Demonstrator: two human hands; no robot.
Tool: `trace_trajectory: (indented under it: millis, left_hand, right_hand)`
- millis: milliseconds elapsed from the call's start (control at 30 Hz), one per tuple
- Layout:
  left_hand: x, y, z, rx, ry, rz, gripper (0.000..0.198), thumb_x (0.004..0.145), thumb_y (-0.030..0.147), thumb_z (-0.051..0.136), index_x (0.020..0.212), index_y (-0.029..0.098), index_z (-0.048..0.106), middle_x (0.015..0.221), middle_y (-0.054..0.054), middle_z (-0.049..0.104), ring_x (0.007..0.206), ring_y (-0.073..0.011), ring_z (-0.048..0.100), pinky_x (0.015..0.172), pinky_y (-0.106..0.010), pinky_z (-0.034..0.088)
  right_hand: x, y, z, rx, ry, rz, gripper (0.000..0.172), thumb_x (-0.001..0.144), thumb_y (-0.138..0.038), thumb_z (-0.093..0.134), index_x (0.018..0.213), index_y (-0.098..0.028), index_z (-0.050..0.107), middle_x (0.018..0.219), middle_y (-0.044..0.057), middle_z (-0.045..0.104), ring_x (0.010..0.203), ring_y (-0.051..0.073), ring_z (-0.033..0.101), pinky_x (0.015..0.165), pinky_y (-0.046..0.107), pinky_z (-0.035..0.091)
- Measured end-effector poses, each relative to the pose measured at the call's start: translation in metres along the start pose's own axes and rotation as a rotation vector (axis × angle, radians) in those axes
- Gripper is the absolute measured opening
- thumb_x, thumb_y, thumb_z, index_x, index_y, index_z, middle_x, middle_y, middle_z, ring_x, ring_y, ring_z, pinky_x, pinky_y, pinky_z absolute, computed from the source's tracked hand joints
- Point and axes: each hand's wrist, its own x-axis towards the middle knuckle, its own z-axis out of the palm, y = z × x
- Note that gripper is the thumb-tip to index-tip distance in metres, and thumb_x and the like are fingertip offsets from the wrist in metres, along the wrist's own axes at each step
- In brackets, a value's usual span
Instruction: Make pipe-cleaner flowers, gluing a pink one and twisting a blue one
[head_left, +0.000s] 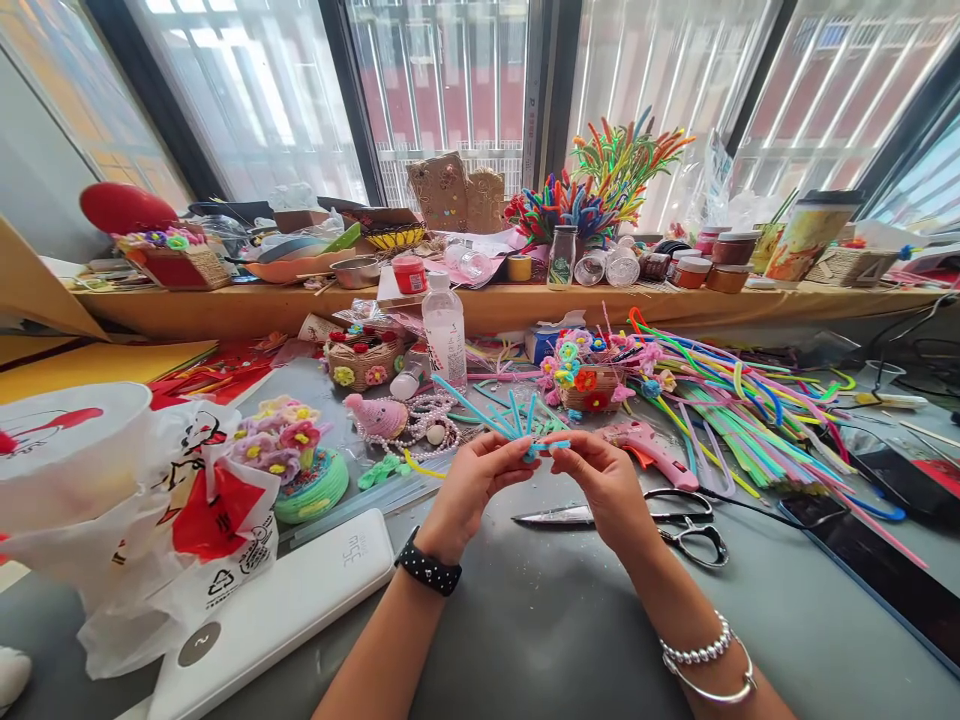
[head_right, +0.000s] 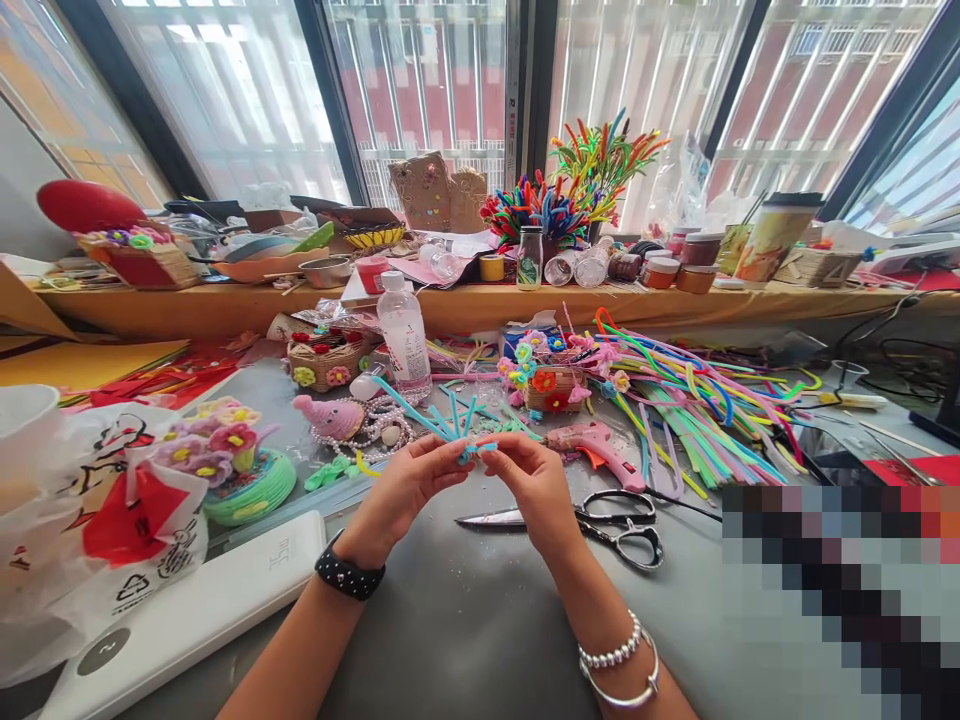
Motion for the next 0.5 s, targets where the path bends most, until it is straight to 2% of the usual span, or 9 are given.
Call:
trace_trajectory:
  millis: [100, 200, 367, 500]
  left_hand:
    - [-0.0014, 0.0004, 0.0020, 0.013, -0.002, 0.001, 0.016, 0.062, 0.026, 0.066, 0.065, 0.012, 0.058, 0.065, 0.000, 0.063, 0.065, -0.0107, 0.060, 0.064, -0.021, 0.047]
    - [-0.0025, 0.0008, 0.0045, 0.050, 0.006, 0.020, 0.017, 0.061, 0.026, 0.066, 0.062, 0.012, 0.057, 0.063, 0.000, 0.062, 0.062, -0.0103, 0.060, 0.062, -0.021, 0.047]
    - [-0.0021, -0.0002, 0.0073, 0.143, -0.001, 0.060, 0.018, 0.060, 0.027, 0.067, 0.059, 0.012, 0.057, 0.058, 0.001, 0.061, 0.058, -0.0098, 0.058, 0.059, -0.021, 0.046]
    - [-0.0006, -0.0011, 0.0063, 0.133, -0.003, 0.056, 0.017, 0.061, 0.027, 0.066, 0.059, 0.012, 0.058, 0.061, 0.000, 0.062, 0.061, -0.0106, 0.058, 0.063, -0.023, 0.047]
  right_hand:
    - [0.0001, 0.0024, 0.0010, 0.070, 0.015, -0.011, 0.007, 0.069, -0.026, 0.060, 0.073, -0.021, 0.063, 0.076, 0.000, 0.063, 0.066, 0.011, 0.052, 0.061, 0.023, 0.041]
    - [0.0006, 0.0052, 0.0028, 0.128, 0.036, 0.026, 0.009, 0.069, -0.028, 0.060, 0.070, -0.019, 0.062, 0.069, -0.001, 0.061, 0.063, 0.010, 0.051, 0.059, 0.023, 0.040]
    - [0.0013, 0.0073, 0.0076, 0.225, 0.082, 0.105, 0.016, 0.065, -0.026, 0.065, 0.077, -0.020, 0.056, 0.059, -0.006, 0.057, 0.054, 0.007, 0.049, 0.057, 0.021, 0.039]
    - [0.0020, 0.0074, 0.0077, 0.218, 0.135, 0.115, 0.017, 0.065, -0.026, 0.065, 0.076, -0.019, 0.055, 0.060, -0.005, 0.057, 0.055, 0.007, 0.050, 0.058, 0.020, 0.040]
